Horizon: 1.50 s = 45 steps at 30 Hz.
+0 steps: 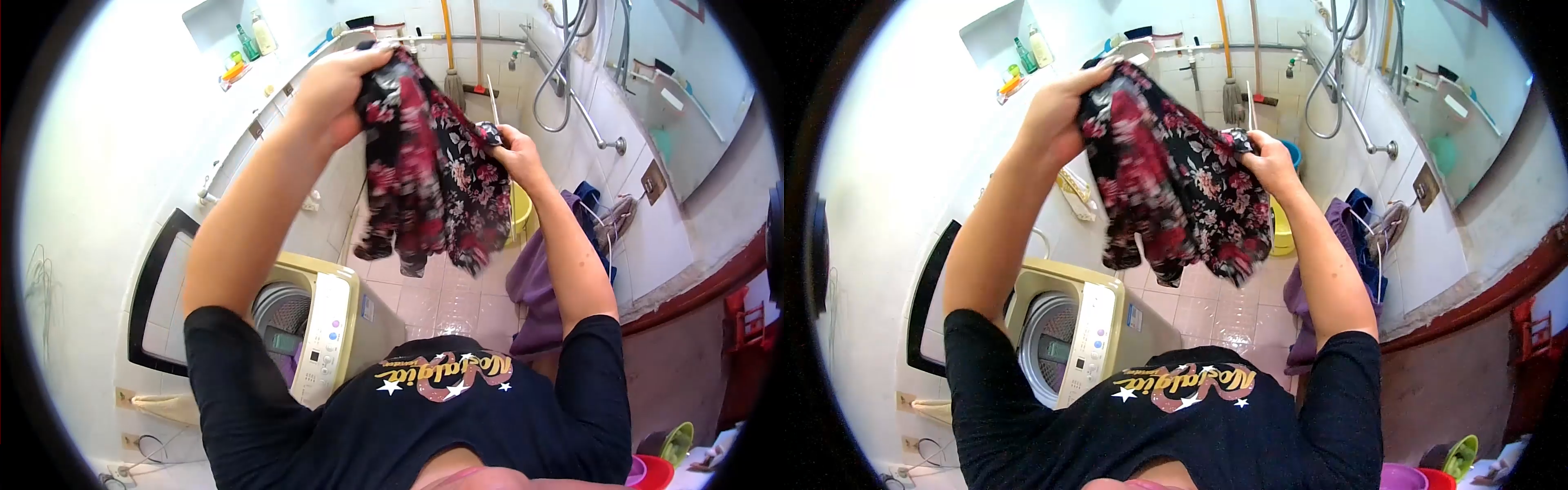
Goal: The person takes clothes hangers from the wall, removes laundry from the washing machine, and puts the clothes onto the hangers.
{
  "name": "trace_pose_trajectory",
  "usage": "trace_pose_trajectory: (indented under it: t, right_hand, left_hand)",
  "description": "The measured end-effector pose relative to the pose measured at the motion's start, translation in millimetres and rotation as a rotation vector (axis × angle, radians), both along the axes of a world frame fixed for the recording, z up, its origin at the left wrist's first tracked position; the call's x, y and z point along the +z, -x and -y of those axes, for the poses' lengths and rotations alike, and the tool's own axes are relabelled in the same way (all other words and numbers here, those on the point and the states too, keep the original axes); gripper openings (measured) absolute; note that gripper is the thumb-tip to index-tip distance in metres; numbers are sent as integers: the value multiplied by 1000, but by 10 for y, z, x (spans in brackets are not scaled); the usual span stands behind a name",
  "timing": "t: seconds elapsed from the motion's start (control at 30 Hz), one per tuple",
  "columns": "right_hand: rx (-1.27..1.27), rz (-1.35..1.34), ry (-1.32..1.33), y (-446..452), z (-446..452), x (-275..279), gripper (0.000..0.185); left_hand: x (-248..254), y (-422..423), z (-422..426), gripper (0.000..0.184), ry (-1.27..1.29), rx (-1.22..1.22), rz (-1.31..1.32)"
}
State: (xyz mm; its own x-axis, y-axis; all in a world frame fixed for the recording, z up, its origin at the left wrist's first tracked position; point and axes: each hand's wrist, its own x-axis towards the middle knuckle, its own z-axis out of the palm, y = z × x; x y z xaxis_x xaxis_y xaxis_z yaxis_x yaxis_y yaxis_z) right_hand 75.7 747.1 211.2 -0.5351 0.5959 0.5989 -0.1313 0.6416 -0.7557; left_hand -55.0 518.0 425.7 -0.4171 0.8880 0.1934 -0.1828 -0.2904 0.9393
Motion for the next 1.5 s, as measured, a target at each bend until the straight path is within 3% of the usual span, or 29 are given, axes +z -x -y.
trace_pose_trajectory:
  t: [0.07,0.1,0.17,0.27,0.33,0.4,0.43,0.53,0.6,0.63,0.67,0.7,0.73,0.8,0.87,0.93,1.0,1.03,1.23,1.27,1.33,1.37,1.47,1.5]
  right_hand:
    - [0,-120,179,-217,143,218,24]
    - [-110,-175,142,-312,104,220,21]
    - [-213,-228,503,-676,259,228,19]
    - [-80,-257,268,-964,893,108,28]
    - [310,-268,545,-956,1205,-153,47]
    - [303,-235,522,-874,1226,-282,54]
    - [70,-135,43,-770,1240,-219,47]
    - [-345,-162,-355,-663,1195,39,32]
    - [-97,-189,489,-789,1246,499,22]
    - [-59,-131,411,-828,1137,628,22]
    - [-24,-73,336,-858,1038,764,23]
    - [-80,71,307,-864,1090,1004,25]
    - [-53,51,174,-786,1049,1099,26]
    - [-117,89,-234,-501,803,1069,29]
    - [-155,282,-269,-235,815,1099,34]
    - [-213,429,-206,22,776,1006,32]
    - [198,202,403,10,653,859,25]
    - [325,164,519,-40,656,832,19]
    - [199,254,372,-338,628,658,50]
    - [109,268,298,-379,566,605,47]
    - [94,174,418,-461,440,457,39]
    - [86,168,426,-539,416,429,39]
    - [-60,-5,220,-800,419,413,29]
    - [67,-239,261,-919,508,489,28]
  left_hand:
    - [49,-66,-159,10,-112,14,20]
    - [104,-130,-189,10,-111,41,46]
    - [192,-159,-256,11,-143,40,70]
    - [286,-187,-380,11,-182,53,99]
    - [291,-233,-479,12,-202,41,79]
    - [236,-272,-579,11,-177,24,86]
    - [208,-210,-558,11,-161,45,90]
    - [93,0,-611,12,-91,42,7]
    - [-111,452,-637,12,18,-95,-196]
    - [-305,602,-616,15,138,-37,-210]
    - [-500,821,-583,26,336,-55,-489]
    - [-467,756,-427,34,707,3,-818]
    - [-526,678,-418,40,876,15,-1098]
    - [-822,452,-383,62,165,71,-1291]
    - [-734,-109,-292,82,27,-261,-1012]
    - [-1003,-302,-465,90,148,-139,-940]
    - [-1255,-285,-602,84,77,16,-830]
    - [-1307,-274,-576,79,93,42,-888]
    - [-1550,-258,-704,36,41,-59,-834]
    - [-1609,-246,-744,28,-1,-18,-829]
    - [-1627,-156,-833,26,181,-81,-716]
    - [-1640,-150,-876,21,155,-10,-699]
    - [-1640,-116,-1001,22,152,131,-805]
    - [-1598,-127,-995,22,154,133,-808]
